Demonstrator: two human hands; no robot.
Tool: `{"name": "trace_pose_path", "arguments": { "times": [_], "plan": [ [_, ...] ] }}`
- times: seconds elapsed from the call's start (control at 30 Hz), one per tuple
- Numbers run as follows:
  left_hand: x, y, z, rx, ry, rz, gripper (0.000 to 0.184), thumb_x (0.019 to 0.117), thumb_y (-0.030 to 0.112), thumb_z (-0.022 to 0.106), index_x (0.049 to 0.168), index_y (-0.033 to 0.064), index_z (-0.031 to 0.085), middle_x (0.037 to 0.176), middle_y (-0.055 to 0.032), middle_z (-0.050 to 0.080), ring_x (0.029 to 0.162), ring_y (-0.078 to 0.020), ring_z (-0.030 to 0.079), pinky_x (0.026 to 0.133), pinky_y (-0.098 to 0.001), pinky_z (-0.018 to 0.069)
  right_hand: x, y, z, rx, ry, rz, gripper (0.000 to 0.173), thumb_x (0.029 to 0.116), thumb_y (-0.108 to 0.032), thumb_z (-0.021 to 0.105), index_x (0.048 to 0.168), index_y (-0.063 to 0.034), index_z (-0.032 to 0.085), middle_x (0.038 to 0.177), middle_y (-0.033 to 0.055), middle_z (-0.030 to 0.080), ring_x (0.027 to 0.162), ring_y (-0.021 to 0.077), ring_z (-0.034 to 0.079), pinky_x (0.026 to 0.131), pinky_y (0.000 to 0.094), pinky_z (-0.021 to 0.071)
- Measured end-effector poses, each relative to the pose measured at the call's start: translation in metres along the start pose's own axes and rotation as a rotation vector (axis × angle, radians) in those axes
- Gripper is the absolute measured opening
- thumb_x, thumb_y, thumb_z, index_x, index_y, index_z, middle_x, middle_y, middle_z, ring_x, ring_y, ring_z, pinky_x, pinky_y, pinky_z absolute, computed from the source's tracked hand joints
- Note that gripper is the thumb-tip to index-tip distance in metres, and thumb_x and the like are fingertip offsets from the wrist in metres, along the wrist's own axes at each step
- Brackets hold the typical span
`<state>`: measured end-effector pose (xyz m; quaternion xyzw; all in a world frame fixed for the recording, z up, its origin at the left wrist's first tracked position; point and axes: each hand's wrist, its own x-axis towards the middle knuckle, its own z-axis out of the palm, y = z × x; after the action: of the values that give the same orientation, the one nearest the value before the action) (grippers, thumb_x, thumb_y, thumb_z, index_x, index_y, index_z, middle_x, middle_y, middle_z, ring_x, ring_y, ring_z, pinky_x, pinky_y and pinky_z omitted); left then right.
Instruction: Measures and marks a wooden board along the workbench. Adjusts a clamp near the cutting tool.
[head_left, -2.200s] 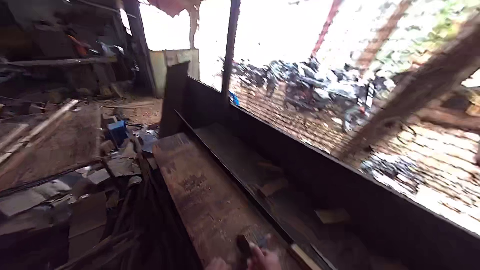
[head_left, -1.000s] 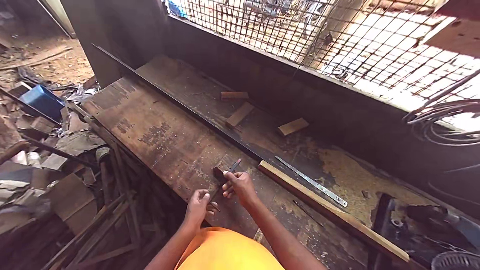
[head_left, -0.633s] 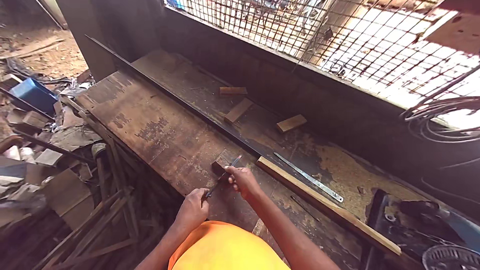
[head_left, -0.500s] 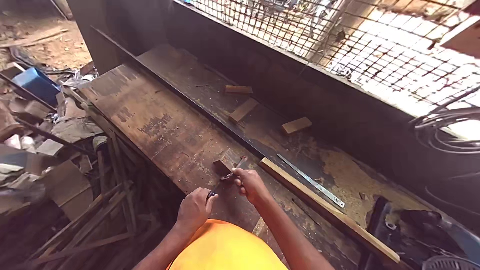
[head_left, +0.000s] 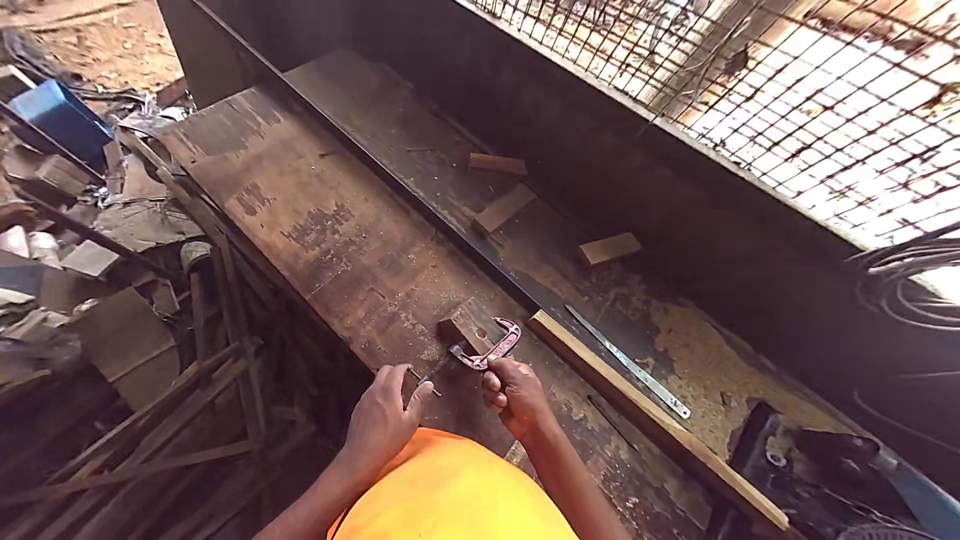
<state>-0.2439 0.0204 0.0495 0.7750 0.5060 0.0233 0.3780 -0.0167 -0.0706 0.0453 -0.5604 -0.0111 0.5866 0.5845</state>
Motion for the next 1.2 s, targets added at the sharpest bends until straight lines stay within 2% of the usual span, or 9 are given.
{"name": "trace_pose_path", "arguments": {
  "times": [0.1, 0.23, 0.43, 0.53, 0.67, 0.77, 0.9, 1.03, 1.2],
  "plan": [
    [0.002, -0.009, 0.003, 0.115, 0.142, 0.180, 0.080, 0.0919, 0.072, 0.056, 0.150, 0.0186, 0.047, 0.137, -0.0027, 0.058, 0.102, -0.0135, 0.067, 0.086, -0.0376, 0.0614, 0.003, 0.004, -0.004, -0.008, -0.036, -0.016, 0.031, 0.1072, -0.021, 0.046, 0.084, -0.0044, 0.059, 0.054, 0.0004, 0.045, 0.040, 0.0057, 0.039, 0.039, 0.0209, 0.0362],
    [0.013, -0.021, 0.003, 0.195, 0.113, 0.424, 0.057, 0.0937, 0.070, 0.057, 0.124, 0.0232, 0.071, 0.125, 0.0055, 0.067, 0.118, -0.0051, 0.063, 0.098, -0.0283, 0.0562, 0.006, 0.011, -0.007, 0.004, -0.048, -0.050, 0.030, 0.1069, -0.021, 0.048, 0.092, -0.0024, 0.065, 0.054, 0.0002, 0.045, 0.040, 0.0047, 0.038, 0.039, 0.0201, 0.0353],
    [0.020, -0.024, 0.011, 0.158, 0.140, 0.544, 0.054, 0.1004, 0.060, 0.054, 0.139, 0.0240, 0.064, 0.100, 0.0054, 0.074, 0.089, -0.0083, 0.071, 0.080, -0.0331, 0.0614, 0.008, 0.011, -0.006, 0.038, -0.054, -0.070, 0.029, 0.1063, -0.021, 0.049, 0.095, -0.0013, 0.067, 0.055, 0.0002, 0.046, 0.040, 0.0048, 0.039, 0.039, 0.0201, 0.0359],
    [0.016, -0.002, 0.016, -0.579, -0.129, 0.077, 0.039, 0.1113, 0.025, 0.040, 0.147, 0.0141, 0.051, 0.090, -0.0034, 0.076, 0.074, -0.0127, 0.074, 0.070, -0.0293, 0.0644, 0.009, 0.014, -0.005, 0.028, -0.095, -0.096, 0.030, 0.1072, -0.022, 0.047, 0.099, -0.0018, 0.068, 0.056, 0.0000, 0.047, 0.042, 0.0045, 0.040, 0.040, 0.0201, 0.0371],
    [0.029, 0.016, 0.004, -1.357, -0.390, -0.695, 0.044, 0.1114, 0.039, 0.036, 0.136, 0.0098, 0.058, 0.084, -0.0144, 0.067, 0.061, -0.0197, 0.065, 0.052, -0.0288, 0.0541, 0.010, 0.008, -0.005, -0.031, -0.130, -0.202, 0.034, 0.1066, -0.025, 0.047, 0.112, -0.0024, 0.071, 0.055, 0.0000, 0.048, 0.042, 0.0054, 0.041, 0.041, 0.0220, 0.0396],
    [0.032, 0.008, 0.000, -0.830, -0.263, -0.270, 0.047, 0.1133, 0.040, 0.031, 0.149, 0.0128, 0.047, 0.087, -0.0163, 0.076, 0.070, -0.0262, 0.075, 0.064, -0.0381, 0.0633, 0.005, -0.001, -0.008, 0.014, -0.166, -0.280, 0.035, 0.1067, -0.029, 0.047, 0.114, -0.0038, 0.071, 0.056, -0.0003, 0.047, 0.042, 0.0055, 0.042, 0.042, 0.0224, 0.0410],
    [0.059, 0.009, -0.004, 0.015, 0.094, 0.369, 0.037, 0.1043, 0.040, 0.053, 0.137, 0.0258, 0.064, 0.110, 0.0065, 0.071, 0.100, -0.0079, 0.068, 0.090, -0.0378, 0.0597, -0.011, -0.015, -0.025, 0.103, -0.138, -0.386, 0.037, 0.1056, -0.029, 0.047, 0.115, -0.0040, 0.072, 0.055, -0.0018, 0.046, 0.041, 0.0045, 0.041, 0.041, 0.0217, 0.0406],
    [0.097, 0.055, -0.003, 0.228, -0.064, 0.786, 0.047, 0.0945, 0.037, 0.071, 0.140, 0.0313, 0.061, 0.150, 0.0084, 0.052, 0.144, -0.0133, 0.043, 0.119, -0.0434, 0.0395, -0.036, -0.014, -0.058, 0.125, -0.001, -0.498, 0.038, 0.1042, -0.029, 0.046, 0.112, -0.0041, 0.073, 0.054, -0.0035, 0.044, 0.040, 0.0032, 0.039, 0.040, 0.0207, 0.0386],
    [0.137, 0.087, 0.035, 0.405, -0.170, 1.009, 0.073, 0.0860, 0.071, 0.066, 0.148, 0.0343, 0.055, 0.160, 0.0074, 0.044, 0.151, -0.0181, 0.034, 0.124, -0.0532, 0.0245, -0.083, -0.010, -0.101, 0.182, 0.246, -0.566, 0.041, 0.1045, -0.029, 0.038, 0.100, -0.0050, 0.071, 0.054, -0.0035, 0.046, 0.040, 0.0030, 0.040, 0.040, 0.0197, 0.0399]
  ]
}}
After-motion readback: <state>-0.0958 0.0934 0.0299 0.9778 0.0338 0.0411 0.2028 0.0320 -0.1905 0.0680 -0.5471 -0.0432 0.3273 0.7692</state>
